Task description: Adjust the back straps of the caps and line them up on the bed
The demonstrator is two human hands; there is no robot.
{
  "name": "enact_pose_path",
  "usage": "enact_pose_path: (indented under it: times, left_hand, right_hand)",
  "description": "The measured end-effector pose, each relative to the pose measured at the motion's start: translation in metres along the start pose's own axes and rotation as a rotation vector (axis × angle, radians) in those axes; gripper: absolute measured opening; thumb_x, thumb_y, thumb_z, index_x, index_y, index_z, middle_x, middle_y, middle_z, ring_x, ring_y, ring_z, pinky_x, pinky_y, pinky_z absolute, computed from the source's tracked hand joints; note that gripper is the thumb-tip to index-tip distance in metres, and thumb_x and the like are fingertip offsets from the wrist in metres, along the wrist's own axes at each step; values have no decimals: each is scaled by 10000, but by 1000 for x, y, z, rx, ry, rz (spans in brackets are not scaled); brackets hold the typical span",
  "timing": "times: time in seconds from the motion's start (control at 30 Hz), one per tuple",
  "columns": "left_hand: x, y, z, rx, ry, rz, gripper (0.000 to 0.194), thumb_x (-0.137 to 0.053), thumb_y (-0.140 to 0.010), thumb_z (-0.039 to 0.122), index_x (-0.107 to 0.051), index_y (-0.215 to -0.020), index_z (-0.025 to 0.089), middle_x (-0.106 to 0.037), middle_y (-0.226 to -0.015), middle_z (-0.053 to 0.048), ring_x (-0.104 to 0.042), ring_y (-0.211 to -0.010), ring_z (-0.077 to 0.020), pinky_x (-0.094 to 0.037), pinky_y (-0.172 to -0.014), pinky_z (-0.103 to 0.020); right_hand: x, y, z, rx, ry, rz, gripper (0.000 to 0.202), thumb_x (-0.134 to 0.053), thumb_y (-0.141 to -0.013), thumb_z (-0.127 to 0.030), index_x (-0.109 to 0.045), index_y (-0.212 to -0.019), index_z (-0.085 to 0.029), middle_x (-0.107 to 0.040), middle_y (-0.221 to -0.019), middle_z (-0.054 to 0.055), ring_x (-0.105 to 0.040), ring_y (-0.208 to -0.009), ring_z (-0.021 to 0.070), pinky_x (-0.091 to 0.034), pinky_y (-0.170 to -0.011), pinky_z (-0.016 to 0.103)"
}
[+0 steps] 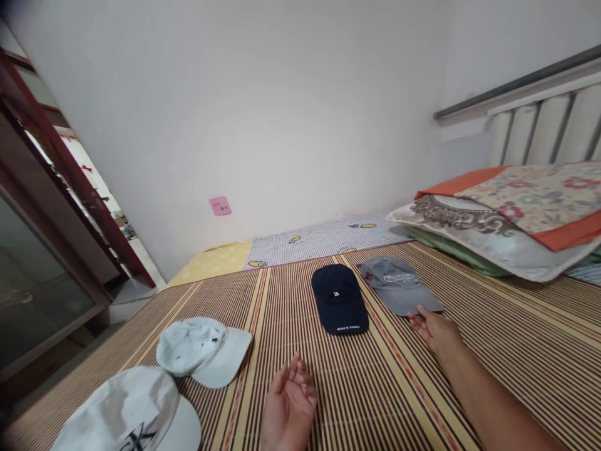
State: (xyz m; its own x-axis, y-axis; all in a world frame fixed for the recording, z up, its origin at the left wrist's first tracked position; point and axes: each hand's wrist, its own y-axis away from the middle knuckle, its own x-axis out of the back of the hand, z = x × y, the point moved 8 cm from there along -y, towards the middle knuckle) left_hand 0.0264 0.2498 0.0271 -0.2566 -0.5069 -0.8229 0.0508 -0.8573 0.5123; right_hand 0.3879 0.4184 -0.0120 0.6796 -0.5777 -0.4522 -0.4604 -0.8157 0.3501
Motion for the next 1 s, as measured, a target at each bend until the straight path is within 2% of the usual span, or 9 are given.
enact_pose_path:
  times: [0.1, 0.2, 0.27, 0.37, 0.5, 0.6, 0.7, 0.8, 1.0]
  left_hand:
    - [2, -2, 5, -29, 15, -27, 299, -437, -1063, 233, -694, -1000, 94, -664, -775, -58, -618, -577, -117, -475, -541, -219]
    - [2, -1, 9, -62, 30, -44, 309, -445, -1066, 243, -700, -972, 96, -663, -766, -53, -620, -577, -115, -476, -541, -215]
    - [1, 3, 8, -55, 23, -19, 318, -438, -1068, 244, -698, -960, 95, -659, -755, -51, -615, -568, -115, -476, -537, -214]
    - [-2, 8, 4, -20, 14, 9, 323, -425, -1067, 238, -694, -960, 94, -656, -750, -53, -606, -554, -114, -472, -532, -213]
    - [0, 6, 6, -17, 22, 9, 316, -418, -1058, 227, -690, -960, 99, -650, -729, -49, -589, -533, -110, -442, -511, -208]
    - [2, 1, 7, -21, 26, 7, 280, -438, -1042, 205, -687, -975, 97, -659, -737, -54, -591, -538, -107, -440, -515, -203]
    - [1, 2, 3, -10, 17, 32, 252, -449, -1050, 210, -669, -1009, 94, -662, -746, -52, -605, -543, -116, -453, -517, -212]
    - [-1, 7, 2, -31, 1, 55, 235, -453, -1061, 217, -645, -1062, 82, -662, -746, -45, -620, -542, -120, -458, -506, -212]
    - [-3, 11, 2, -48, -4, 34, 249, -417, -1078, 218, -622, -1054, 78, -658, -731, -39, -606, -523, -107, -453, -498, -196]
  right_hand:
    - [7, 27, 11, -111, 38, 2, 308, -553, -916, 22, -597, -707, -200, -674, -523, 41, -637, -412, 137, -546, -397, 152]
    - [3, 69, 38, -209, 78, -100, 203, -628, -906, -34, -656, -755, -169, -739, -597, 97, -667, -441, 163, -553, -392, 185]
    - [-12, 97, 65, -288, 101, -223, 100, -747, -840, -80, -691, -799, -152, -801, -743, 162, -730, -534, 216, -592, -420, 240]
    - [-47, 124, 97, -351, 52, -386, 150, -811, -793, -88, -682, -819, -160, -823, -863, 178, -752, -594, 194, -618, -492, 223]
    - [-82, 114, 110, -331, -27, -374, 226, -813, -808, -87, -622, -786, -206, -756, -671, 49, -739, -587, 150, -592, -503, 153]
    - [-95, 95, 111, -310, -50, -322, 228, -814, -833, -120, -608, -796, -211, -718, -663, 18, -758, -623, 173, -614, -530, 185]
    - [-100, 79, 113, -316, -64, -269, 96, -740, -938, -201, -650, -937, -168, -746, -821, 22, -759, -688, 168, -647, -587, 251]
    - [-100, 68, 113, -335, -84, -209, 62, -649, -1008, -168, -656, -1058, -133, -734, -927, 13, -728, -724, 130, -637, -614, 246]
    - [-92, 65, 112, -351, -119, -189, 84, -620, -993, -53, -646, -1021, -128, -716, -894, -4, -725, -733, 128, -627, -609, 231]
